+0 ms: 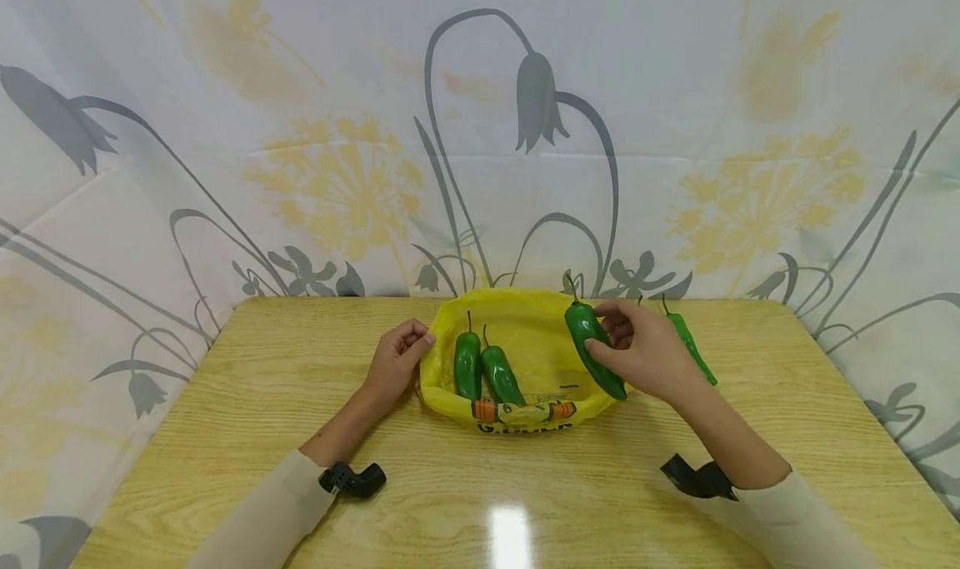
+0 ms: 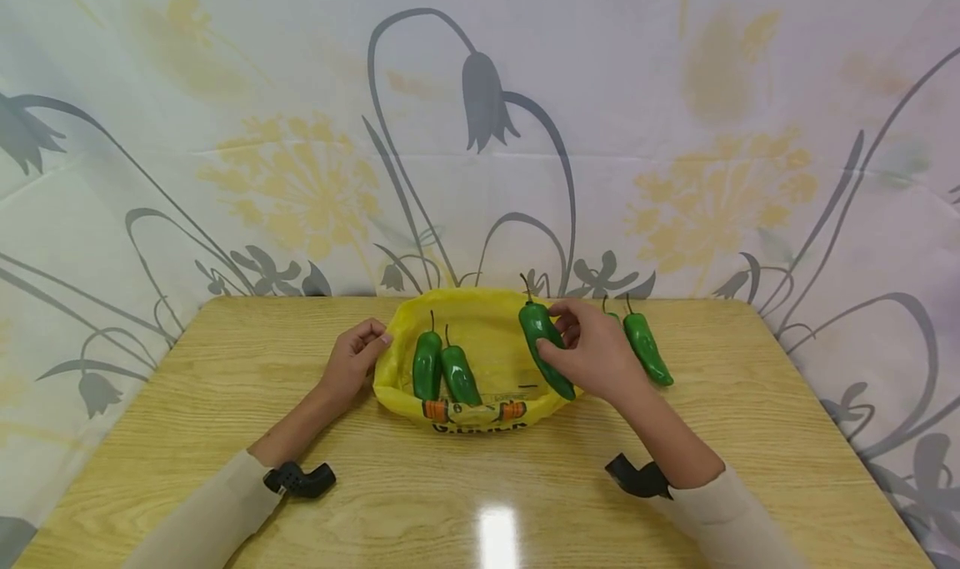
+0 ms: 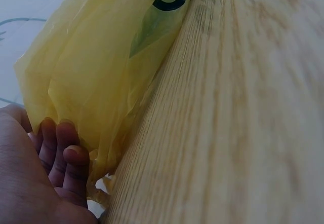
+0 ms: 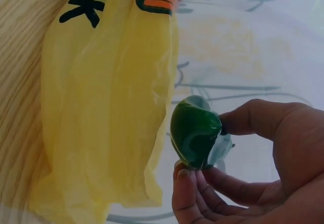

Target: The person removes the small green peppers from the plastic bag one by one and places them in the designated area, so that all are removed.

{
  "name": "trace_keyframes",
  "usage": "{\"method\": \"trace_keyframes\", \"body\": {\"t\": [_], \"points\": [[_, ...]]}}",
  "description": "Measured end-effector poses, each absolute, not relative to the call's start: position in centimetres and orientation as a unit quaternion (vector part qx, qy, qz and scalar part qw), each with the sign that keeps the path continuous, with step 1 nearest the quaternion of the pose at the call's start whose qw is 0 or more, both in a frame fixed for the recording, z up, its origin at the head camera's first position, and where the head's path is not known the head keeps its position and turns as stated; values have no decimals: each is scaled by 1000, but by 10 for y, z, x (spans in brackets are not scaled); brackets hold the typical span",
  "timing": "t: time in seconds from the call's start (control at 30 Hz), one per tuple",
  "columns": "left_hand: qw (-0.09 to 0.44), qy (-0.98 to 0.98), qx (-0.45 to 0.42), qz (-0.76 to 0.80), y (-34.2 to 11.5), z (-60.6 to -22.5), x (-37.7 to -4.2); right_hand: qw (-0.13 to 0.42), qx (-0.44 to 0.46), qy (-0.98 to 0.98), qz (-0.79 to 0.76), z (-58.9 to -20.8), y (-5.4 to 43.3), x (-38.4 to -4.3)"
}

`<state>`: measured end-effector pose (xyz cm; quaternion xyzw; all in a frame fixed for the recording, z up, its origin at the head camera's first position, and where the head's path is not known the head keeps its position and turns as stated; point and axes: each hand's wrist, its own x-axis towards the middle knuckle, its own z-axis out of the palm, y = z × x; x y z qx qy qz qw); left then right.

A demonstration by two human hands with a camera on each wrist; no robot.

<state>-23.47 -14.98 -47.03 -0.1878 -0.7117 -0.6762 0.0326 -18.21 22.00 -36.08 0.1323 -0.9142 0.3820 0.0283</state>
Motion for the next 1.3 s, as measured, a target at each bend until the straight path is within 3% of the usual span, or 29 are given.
{"method": "trace_keyframes", "body": {"t": [1.3], "points": [[28, -707, -189, -681, -150, -472, -236, 45, 61, -942, 326, -357, 283, -170]]}}
